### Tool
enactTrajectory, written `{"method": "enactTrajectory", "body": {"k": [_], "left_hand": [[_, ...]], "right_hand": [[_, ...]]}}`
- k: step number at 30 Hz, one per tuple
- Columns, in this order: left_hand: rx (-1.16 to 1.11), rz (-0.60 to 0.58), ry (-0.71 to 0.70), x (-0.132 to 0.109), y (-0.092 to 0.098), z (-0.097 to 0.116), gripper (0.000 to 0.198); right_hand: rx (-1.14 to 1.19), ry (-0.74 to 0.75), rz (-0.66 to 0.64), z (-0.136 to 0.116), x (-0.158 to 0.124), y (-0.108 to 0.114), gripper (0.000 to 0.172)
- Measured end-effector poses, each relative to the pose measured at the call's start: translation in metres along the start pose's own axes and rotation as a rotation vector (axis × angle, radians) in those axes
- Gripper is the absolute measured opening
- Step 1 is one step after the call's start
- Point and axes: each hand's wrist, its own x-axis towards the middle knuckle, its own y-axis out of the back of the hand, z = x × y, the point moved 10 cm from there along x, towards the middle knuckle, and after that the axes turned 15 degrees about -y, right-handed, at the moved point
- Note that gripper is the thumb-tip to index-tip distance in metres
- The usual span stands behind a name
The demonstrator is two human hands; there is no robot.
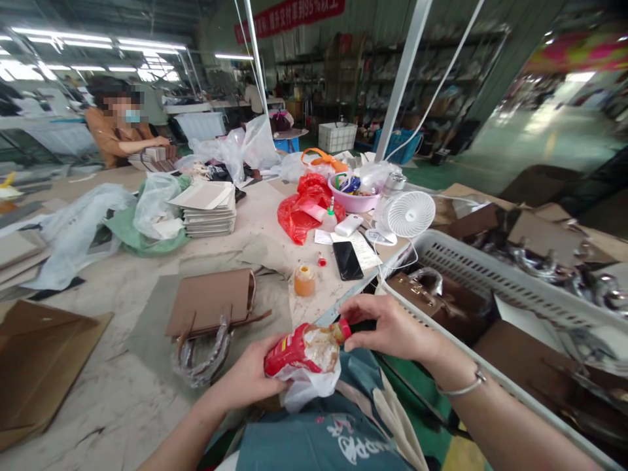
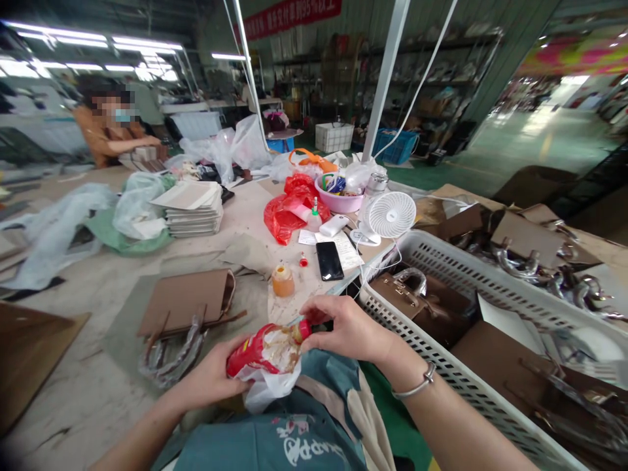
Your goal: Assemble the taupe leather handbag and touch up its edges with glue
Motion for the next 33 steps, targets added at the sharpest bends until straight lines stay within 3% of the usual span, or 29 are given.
{"method": "enactTrajectory", "body": {"k": [3,8,13,19,23,29,33], "left_hand": [[0.032,-0.018,-0.031,0.003,0.0,0.009,0.066],[0.033,-0.063,-0.047,0.002,-0.009,0.015,0.065],[0.082,-0.077,-0.07,-0.005,-0.02,0.012,0.062],[0.264,-0.044,-0.046,-0.019,-0.022,-0.008,0.06],[0.349,-0.038,-0.02,-0.016,-0.022,-0.017,0.058],[0.458,0.006,-0.11,0.005,-0.023,0.0,0.047],[0.332,0.066,-0.162,0.032,-0.032,0.01,0.05]], "right_hand": [[0.041,0.028,-0.019,-0.003,-0.006,-0.002,0.038],[-0.084,0.164,0.009,-0.021,-0.024,-0.002,0.032],[-0.175,0.143,-0.061,-0.023,-0.038,-0.013,0.031],[-0.104,0.01,0.035,-0.01,-0.046,-0.014,0.028],[-0.052,-0.109,0.195,0.005,-0.049,-0.011,0.024],[-0.05,-0.34,0.387,0.038,-0.062,-0.004,0.02],[0.075,-0.369,0.401,0.056,-0.082,0.015,0.04]]}}
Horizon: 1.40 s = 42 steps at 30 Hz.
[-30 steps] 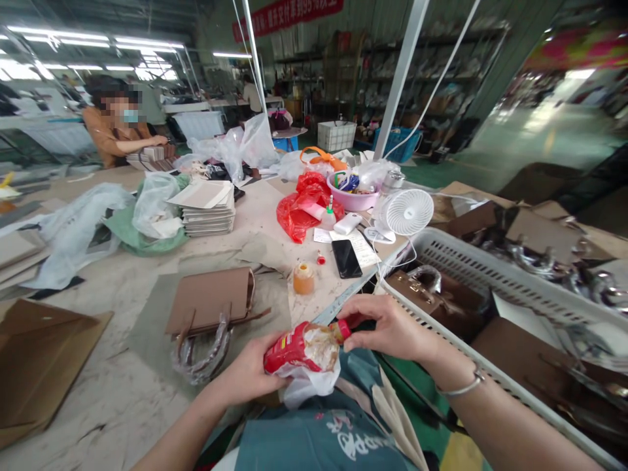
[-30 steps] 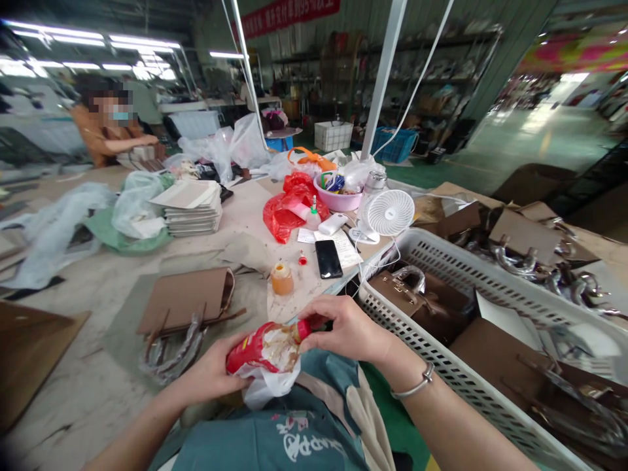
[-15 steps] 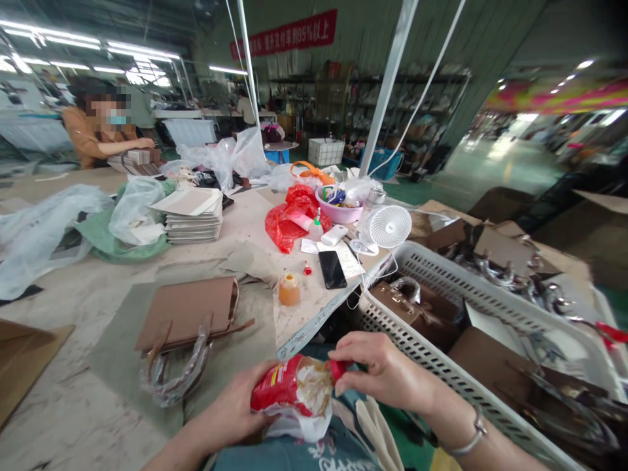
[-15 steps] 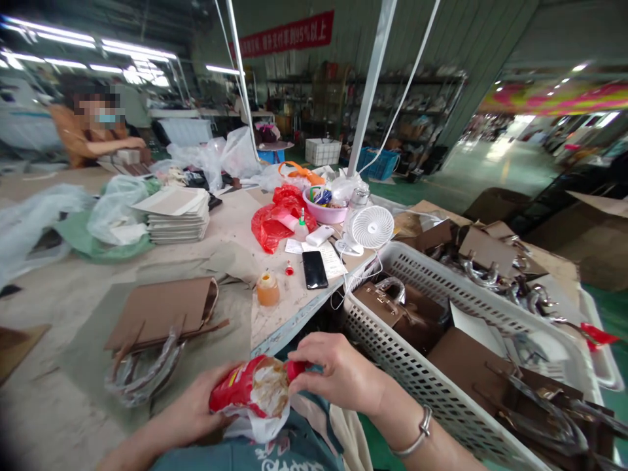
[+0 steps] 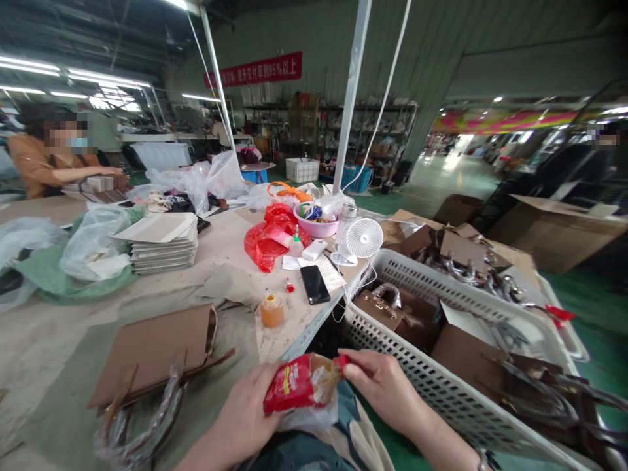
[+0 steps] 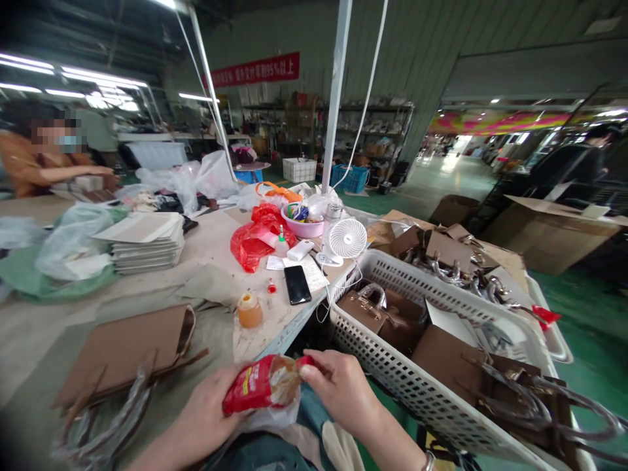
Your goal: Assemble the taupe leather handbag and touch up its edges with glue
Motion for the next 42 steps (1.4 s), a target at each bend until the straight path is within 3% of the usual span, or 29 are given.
{"method": "enactTrajectory", "body": {"k": [3,6,10,14,17,21,23,26,28,30,33,37,39,42], "left_hand": [[-0.332,0.087,0.051,0.026,-0.014,-0.004,0.057],[-0.671,0.156,0.119,0.053,-0.036,-0.011,0.059],[-0.859,0.089,0.126,0.089,-0.076,-0.004,0.062],[-0.969,0.014,0.122,0.116,-0.107,0.008,0.067],[-0.964,-0.079,0.079,0.129,-0.128,0.015,0.067],[-0.901,-0.194,0.006,0.141,-0.155,0.018,0.074],[-0.767,-0.195,-0.084,0.144,-0.152,0.015,0.082],[-0.299,-0.286,-0.247,0.134,-0.135,0.003,0.087],[-0.05,-0.439,-0.38,0.113,-0.128,-0.008,0.061],[0.051,-0.531,-0.558,0.089,-0.119,-0.014,0.031],[0.131,-0.468,-0.689,0.071,-0.102,-0.024,0.025],[0.177,-0.408,-0.669,0.078,-0.101,-0.028,0.024],[0.176,-0.42,-0.664,0.086,-0.104,-0.026,0.023],[0.168,-0.434,-0.652,0.096,-0.104,-0.025,0.024]], "right_hand": [[0.206,-0.003,0.012,0.019,-0.004,0.026,0.067],[0.376,-0.086,-0.062,0.048,-0.003,0.026,0.087],[0.599,-0.128,-0.167,0.068,0.009,0.007,0.1],[0.748,-0.133,-0.053,0.08,0.034,0.018,0.104],[0.735,-0.144,0.053,0.089,0.048,0.035,0.097],[0.56,-0.146,0.05,0.092,0.058,0.05,0.078],[0.379,-0.141,0.066,0.096,0.06,0.058,0.07],[0.027,-0.136,0.226,0.118,0.059,0.077,0.069],[-0.217,-0.128,0.349,0.149,0.056,0.083,0.071],[-0.378,-0.147,0.369,0.199,0.056,0.071,0.077],[-0.475,-0.314,0.323,0.301,0.056,0.039,0.077],[-0.48,-0.602,0.15,0.416,0.058,-0.018,0.071],[-0.469,-0.689,0.086,0.446,0.064,-0.041,0.066],[-0.454,-0.73,0.052,0.463,0.083,-0.065,0.056]]}}
